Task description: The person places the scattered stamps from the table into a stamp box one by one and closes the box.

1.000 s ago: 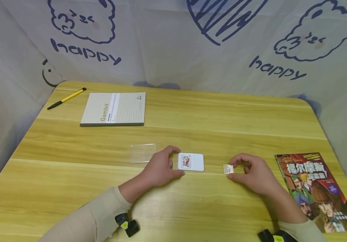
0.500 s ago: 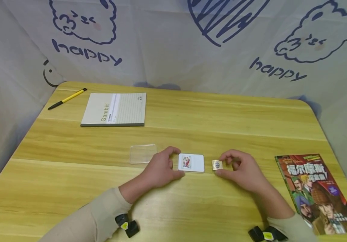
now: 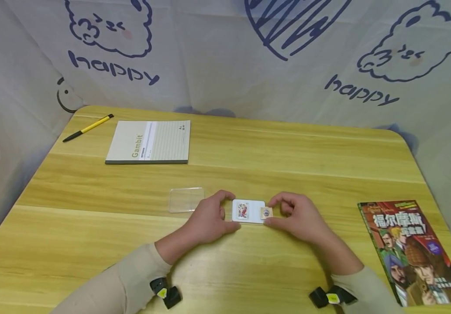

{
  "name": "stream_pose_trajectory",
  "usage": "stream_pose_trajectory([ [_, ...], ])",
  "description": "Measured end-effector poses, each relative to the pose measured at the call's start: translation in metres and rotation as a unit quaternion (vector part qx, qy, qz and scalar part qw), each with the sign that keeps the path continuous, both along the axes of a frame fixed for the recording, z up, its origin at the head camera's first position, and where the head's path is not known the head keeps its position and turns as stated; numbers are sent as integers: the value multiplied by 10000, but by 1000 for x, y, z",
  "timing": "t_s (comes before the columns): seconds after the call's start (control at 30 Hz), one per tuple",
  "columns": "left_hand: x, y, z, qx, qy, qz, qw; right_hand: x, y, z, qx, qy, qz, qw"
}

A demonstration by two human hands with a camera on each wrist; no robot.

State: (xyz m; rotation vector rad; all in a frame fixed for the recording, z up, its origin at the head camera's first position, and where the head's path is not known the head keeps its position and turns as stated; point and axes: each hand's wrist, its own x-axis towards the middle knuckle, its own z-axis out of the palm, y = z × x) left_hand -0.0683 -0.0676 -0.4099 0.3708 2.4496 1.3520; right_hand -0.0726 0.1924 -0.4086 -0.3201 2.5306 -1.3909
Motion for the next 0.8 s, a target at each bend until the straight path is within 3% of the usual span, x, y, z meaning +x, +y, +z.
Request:
stream_pose_trajectory([
  [0.8, 0, -1, -1, -72, 20, -23, 10000, -12, -14, 1, 60, -270, 261, 9993],
])
